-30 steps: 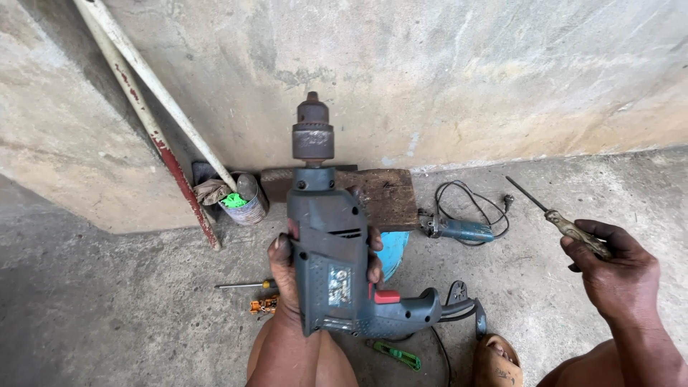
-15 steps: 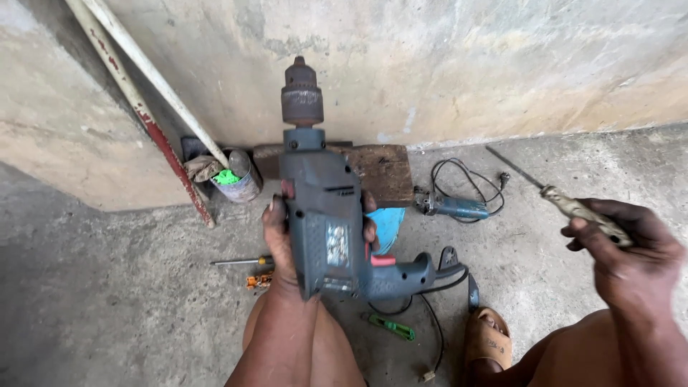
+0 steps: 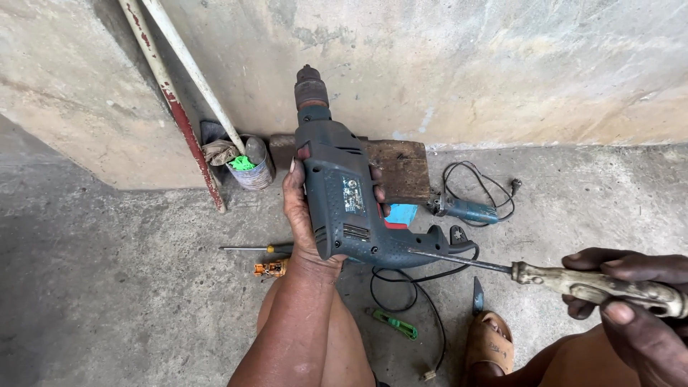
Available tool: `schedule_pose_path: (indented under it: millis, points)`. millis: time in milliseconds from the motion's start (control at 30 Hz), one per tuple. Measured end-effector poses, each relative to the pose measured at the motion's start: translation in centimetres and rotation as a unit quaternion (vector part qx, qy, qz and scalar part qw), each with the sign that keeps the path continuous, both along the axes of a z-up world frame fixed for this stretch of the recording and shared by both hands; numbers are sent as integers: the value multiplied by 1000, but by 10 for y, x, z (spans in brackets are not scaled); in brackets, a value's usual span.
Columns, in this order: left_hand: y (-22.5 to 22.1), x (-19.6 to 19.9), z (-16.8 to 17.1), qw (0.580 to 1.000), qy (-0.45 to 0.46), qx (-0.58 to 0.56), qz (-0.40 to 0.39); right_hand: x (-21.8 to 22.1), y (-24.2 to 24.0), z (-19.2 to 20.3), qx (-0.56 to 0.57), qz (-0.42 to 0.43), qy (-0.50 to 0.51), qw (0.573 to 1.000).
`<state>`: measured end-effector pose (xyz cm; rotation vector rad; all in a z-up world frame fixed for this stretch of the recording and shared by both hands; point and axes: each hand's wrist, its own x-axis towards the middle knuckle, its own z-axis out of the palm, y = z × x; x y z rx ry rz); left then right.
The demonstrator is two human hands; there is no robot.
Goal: A person is using a screwdriver to disassemble and repair an electric hand drill on the floor.
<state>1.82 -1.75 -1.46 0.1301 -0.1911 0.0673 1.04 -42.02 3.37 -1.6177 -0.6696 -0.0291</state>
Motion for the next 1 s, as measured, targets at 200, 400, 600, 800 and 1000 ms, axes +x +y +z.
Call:
schedule_pose_path:
  millis: [200,400,600,800,1000]
  points:
    - [2,-3,2,1000,-12,1,6,-23,33,17,-36,-70,22,997]
    - [1,-4,3,1000,-15,14,23,-29,48,23,-15,-64,43,997]
    - [-1,-3,4,1000,-8,19,23,-30,58,26,-22,-71,34,997]
    - [-1,0,2,999,-14,18,23,-32,65,30,-30,-76,39,996]
    - [-2,0,-1,1000,-9,16,17,-32,70,34,-56,-86,39,994]
